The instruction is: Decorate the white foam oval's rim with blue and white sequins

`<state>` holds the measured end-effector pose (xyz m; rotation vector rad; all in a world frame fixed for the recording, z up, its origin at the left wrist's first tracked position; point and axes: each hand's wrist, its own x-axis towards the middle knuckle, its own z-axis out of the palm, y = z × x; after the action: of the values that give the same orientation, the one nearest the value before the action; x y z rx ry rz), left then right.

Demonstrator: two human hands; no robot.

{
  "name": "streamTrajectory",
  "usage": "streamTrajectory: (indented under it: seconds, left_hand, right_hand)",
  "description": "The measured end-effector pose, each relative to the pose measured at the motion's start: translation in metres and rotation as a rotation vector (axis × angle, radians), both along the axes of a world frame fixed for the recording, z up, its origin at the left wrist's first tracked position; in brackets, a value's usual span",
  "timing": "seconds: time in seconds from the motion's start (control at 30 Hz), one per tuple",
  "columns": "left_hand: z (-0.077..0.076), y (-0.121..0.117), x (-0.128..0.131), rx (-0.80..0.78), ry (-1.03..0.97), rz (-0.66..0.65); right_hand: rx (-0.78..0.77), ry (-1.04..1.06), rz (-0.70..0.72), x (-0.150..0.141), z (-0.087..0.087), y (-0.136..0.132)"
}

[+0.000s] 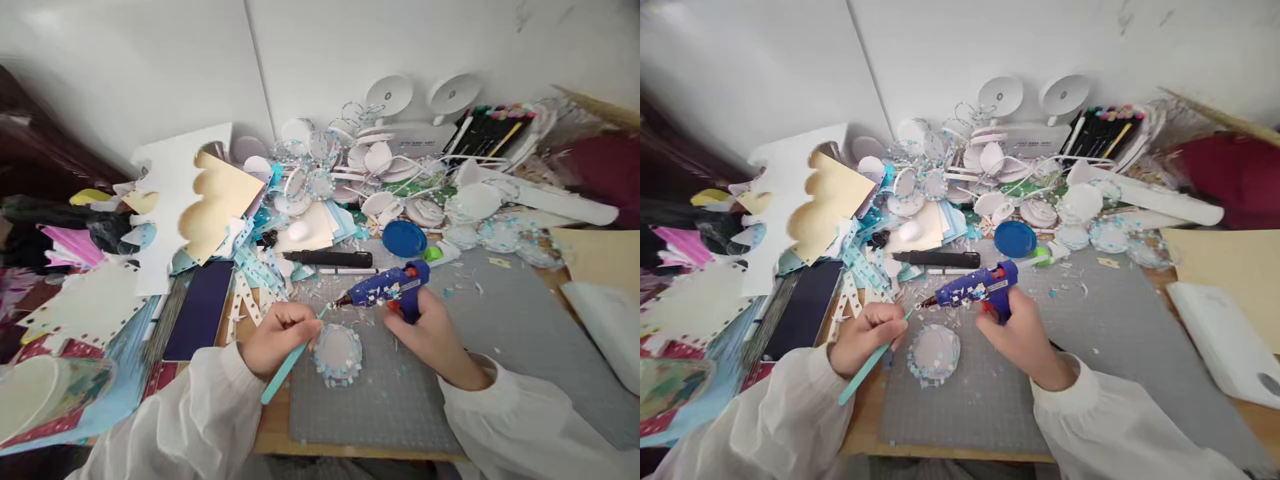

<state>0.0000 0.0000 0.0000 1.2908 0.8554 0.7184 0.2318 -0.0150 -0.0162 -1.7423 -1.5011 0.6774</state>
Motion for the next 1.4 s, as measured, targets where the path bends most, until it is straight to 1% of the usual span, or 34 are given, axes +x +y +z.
streamTrajectory:
  seconds: [0.23, 0.53, 0.63, 0.8, 0.9, 1.0, 1.1, 1.17, 1.2, 1.27, 1.33, 1.4]
  left_hand:
    - [-0.001, -0.001, 0.0, -0.011, -0.011, 0.003]
    - [0.0, -0.001, 0.0, -0.013, -0.027, 0.006]
    - [0.0, -0.001, 0.0, -0.02, -0.035, 0.005]
    - [-0.002, -0.002, 0.0, -0.045, -0.035, 0.016]
    - [-0.007, -0.002, -0.002, -0.078, -0.027, 0.036]
    - [-0.01, -0.001, -0.005, -0.097, -0.034, 0.05]
    - [-0.011, 0.0, -0.006, -0.119, -0.05, 0.068]
    - [-0.01, 0.0, -0.005, -0.139, -0.065, 0.082]
    - [-0.01, 0.0, -0.005, -0.149, -0.072, 0.088]
    - [-0.009, 0.0, -0.004, -0.168, -0.084, 0.101]
    - [-0.01, 0.0, -0.003, -0.183, -0.095, 0.121]
    - [-0.01, 0.0, -0.003, -0.197, -0.106, 0.146]
  right_hand:
    - [0.03, 0.009, 0.027, -0.001, -0.005, 0.003]
    - [0.082, -0.044, 0.024, 0.0, -0.007, 0.002]
    - [0.148, -0.107, 0.027, 0.001, -0.009, 0.002]
    - [0.346, -0.307, -0.022, 0.004, -0.013, 0.005]
    - [0.41, -0.387, -0.142, 0.018, -0.009, 0.003]
    - [0.397, -0.485, -0.32, 0.045, -0.006, -0.008]
    - [0.338, -0.58, -0.438, 0.08, -0.01, -0.025]
    - [0.239, -0.62, -0.496, 0.099, -0.016, -0.034]
    - [0.182, -0.627, -0.5, 0.107, -0.02, -0.038]
    - [0.118, -0.648, -0.438, 0.116, -0.027, -0.041]
    - [0.127, -0.717, -0.36, 0.119, -0.03, -0.044]
    - [0.151, -0.827, -0.353, 0.118, -0.027, -0.05]
